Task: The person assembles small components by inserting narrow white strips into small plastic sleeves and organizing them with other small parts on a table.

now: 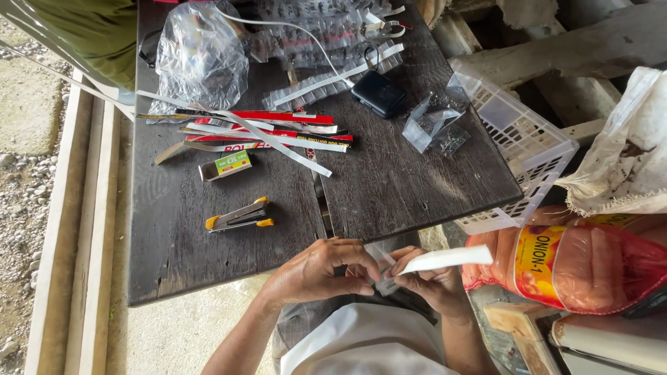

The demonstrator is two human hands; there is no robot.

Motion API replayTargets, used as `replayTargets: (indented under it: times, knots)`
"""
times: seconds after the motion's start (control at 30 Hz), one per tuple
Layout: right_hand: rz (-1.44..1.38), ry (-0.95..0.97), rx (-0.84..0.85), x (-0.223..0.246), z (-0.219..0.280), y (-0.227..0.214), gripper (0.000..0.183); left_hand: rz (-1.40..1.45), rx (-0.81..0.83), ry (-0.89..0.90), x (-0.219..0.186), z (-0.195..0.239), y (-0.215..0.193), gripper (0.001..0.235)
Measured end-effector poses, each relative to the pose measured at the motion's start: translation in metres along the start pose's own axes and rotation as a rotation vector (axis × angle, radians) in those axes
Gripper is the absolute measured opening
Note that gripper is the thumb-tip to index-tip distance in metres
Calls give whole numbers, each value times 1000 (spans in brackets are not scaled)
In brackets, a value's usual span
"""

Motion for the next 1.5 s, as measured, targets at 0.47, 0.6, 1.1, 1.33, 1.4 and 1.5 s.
replayTargets:
  times: [0.47,0.6,1.1,1.33,1.4,1.5]
  knots:
    - [47,43,-443,-21,-4,-13,18,-553,-594,100,-5,14,-5,22]
    - [67,47,-421,-30,1,-11,19,-571,-598,121,2,18,-1,20]
    - [165,235,-327,0,-23,21,20,0,-662,-9,-4,41,-21,9]
    - [180,313,-254,4,-23,29,21,-173,-652,-85,11,20,-15,19]
    - [174,324,-209,-10,-17,21,20,-218,-632,-115,16,19,-12,15]
    - [152,330,-176,-13,-16,25,22,-244,-616,-124,14,18,-11,9]
Point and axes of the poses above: each hand's wrist, its own z-axis away from the middle knuckle, its own y-axis out of the palm, x = y × z, the point moved 7 cm from there along -z, towards the middle knuckle, and after that the axes turned 5 degrees about z, right-handed, at the moved point
